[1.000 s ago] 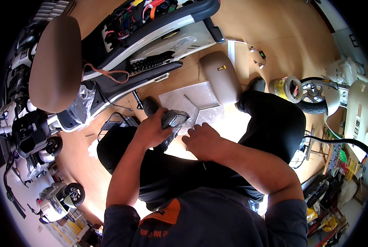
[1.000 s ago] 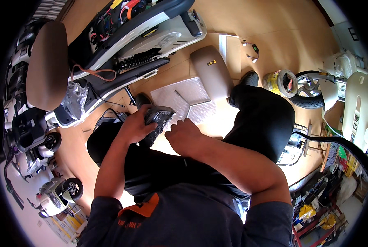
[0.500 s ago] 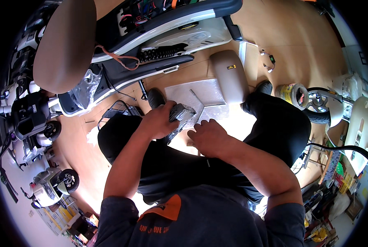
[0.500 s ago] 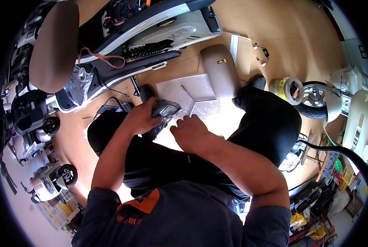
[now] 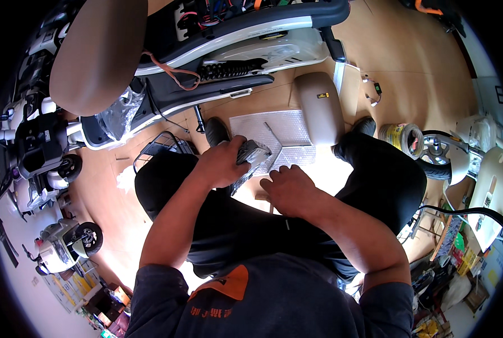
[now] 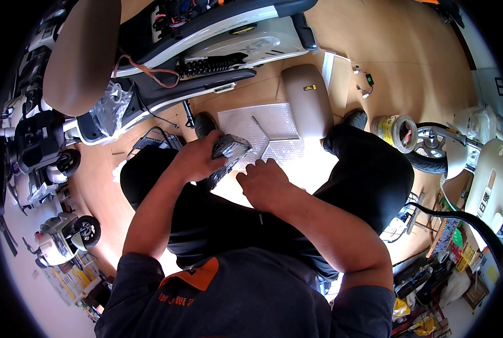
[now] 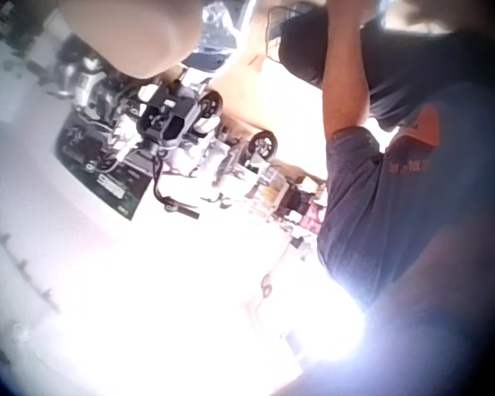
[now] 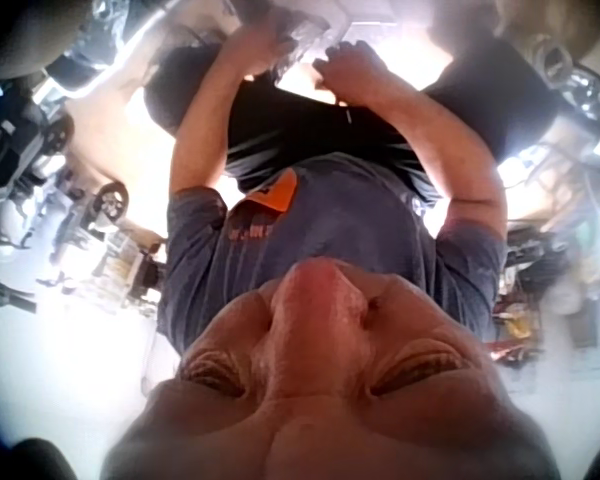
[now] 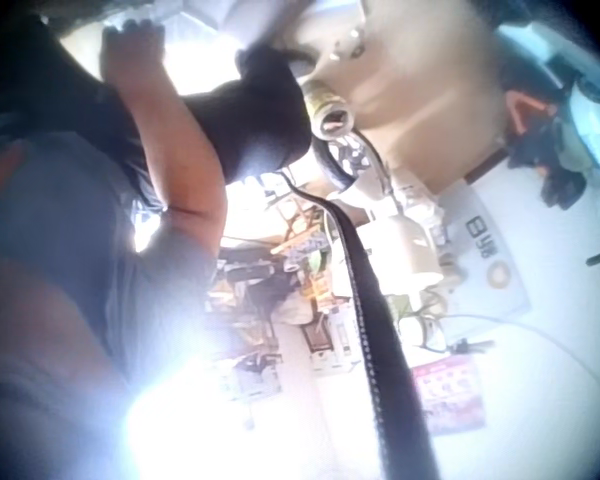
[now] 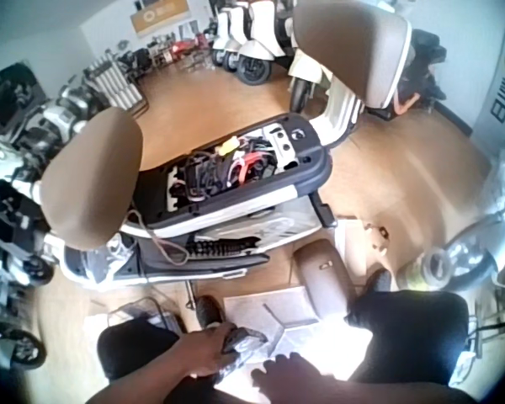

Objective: The person assembles a scooter by unpacking parts, attaching a rearview mirror, and using a wrench to tighten bolts on the scooter's body. The person handles small hardware, a mirror, and a wrench while working on the scooter in a workshop.

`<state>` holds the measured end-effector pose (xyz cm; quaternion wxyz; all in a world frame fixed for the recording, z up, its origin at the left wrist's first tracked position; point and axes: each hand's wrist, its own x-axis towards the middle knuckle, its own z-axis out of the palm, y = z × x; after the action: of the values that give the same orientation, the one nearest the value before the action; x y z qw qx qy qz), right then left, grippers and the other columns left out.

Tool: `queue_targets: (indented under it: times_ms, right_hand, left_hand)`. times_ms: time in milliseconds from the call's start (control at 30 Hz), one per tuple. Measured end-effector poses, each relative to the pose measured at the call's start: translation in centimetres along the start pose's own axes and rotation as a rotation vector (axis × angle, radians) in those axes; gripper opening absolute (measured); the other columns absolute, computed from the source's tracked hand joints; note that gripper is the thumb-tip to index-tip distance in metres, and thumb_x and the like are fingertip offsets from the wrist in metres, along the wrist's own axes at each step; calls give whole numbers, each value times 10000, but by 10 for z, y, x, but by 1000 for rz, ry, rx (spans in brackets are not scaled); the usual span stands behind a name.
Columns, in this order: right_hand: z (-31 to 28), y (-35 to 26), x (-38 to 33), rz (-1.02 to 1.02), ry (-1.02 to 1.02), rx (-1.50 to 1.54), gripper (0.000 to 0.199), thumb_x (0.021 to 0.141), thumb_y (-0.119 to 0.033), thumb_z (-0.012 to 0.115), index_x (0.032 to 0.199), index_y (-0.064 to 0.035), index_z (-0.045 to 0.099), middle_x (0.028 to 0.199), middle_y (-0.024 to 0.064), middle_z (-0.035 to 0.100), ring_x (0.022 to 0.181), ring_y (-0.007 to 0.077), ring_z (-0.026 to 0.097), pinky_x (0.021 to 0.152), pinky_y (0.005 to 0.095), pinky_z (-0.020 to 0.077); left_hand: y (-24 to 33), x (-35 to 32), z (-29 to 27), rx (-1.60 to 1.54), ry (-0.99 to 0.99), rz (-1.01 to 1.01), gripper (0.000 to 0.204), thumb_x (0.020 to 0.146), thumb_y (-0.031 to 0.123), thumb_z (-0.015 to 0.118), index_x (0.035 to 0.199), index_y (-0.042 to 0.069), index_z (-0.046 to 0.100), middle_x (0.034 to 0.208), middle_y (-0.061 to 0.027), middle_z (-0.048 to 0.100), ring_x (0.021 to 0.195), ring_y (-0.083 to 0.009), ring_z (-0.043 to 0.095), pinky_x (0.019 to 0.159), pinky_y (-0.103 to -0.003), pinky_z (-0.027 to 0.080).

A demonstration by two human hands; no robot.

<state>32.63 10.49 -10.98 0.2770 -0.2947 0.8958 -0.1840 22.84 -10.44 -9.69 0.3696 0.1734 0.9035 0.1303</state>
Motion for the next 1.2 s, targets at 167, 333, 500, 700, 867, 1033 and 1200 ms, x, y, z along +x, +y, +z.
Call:
queue_targets:
  times_ms: [167, 333, 500, 700, 867, 1033, 1200]
  right_hand:
    - [0, 0, 1, 7, 11, 2, 216, 948, -215, 591, 1081, -83, 699, 1046, 121, 711, 1024, 290, 671, 868, 443, 494]
    - [-3, 0, 0, 5, 9, -19, 275, 953, -319, 653, 1083, -81, 700, 1057, 111, 713, 1022, 289, 673, 871, 448, 496]
    - [-8, 0, 3, 92, 36, -39, 436, 914, -391, 714, 1157, -34, 656, 1029, 129, 715, 991, 293, 685, 840, 430, 513]
    - [-21, 3, 16, 314, 170, 559, 788, 930, -424, 700, 1472, 67, 406, 1069, 261, 711, 965, 407, 711, 874, 480, 558]
    - [-14, 13, 34, 279, 388, 1443, 579, 994, -240, 693, 1451, 16, 447, 1107, 178, 695, 911, 253, 711, 831, 366, 570]
    - [-38, 25, 26, 279, 800, 989, 449, 941, -141, 722, 1352, -44, 569, 1155, 175, 681, 1001, 311, 685, 887, 402, 543]
    - [-63, 11, 9, 189, 829, 623, 414, 871, -81, 740, 1267, -102, 619, 1115, 158, 628, 1035, 375, 638, 901, 454, 517]
  left_hand:
    - [-1, 0, 0, -20, 39, -14, 608, 892, 387, 705, 1387, 97, 504, 1155, -252, 687, 1053, -447, 679, 914, -503, 539]
    - [-3, 4, -5, -344, 128, -77, 619, 925, 434, 679, 1398, 78, 496, 1196, -276, 682, 1061, -498, 662, 929, -495, 526]
    - [-13, 10, -6, -814, 350, -64, 546, 1035, 368, 604, 1394, -17, 460, 1258, -245, 646, 1139, -313, 674, 911, -414, 542]
    - [2, 3, -25, -1647, 281, -101, 455, 1060, 226, 538, 1426, 11, 372, 1288, -209, 592, 1143, -331, 670, 958, -479, 582]
    - [-18, 9, -21, -1789, 227, -33, 492, 992, 141, 548, 1449, 43, 395, 1338, -170, 578, 1211, -315, 625, 1044, -495, 522]
    - [-16, 5, -20, -1668, 193, -6, 595, 897, 95, 564, 1476, 74, 427, 1358, -113, 594, 1248, -299, 603, 1080, -532, 487]
    - [-28, 10, -13, -1646, 175, 20, 540, 856, 24, 541, 1392, 52, 484, 1241, -141, 654, 1160, -301, 661, 1014, -533, 562]
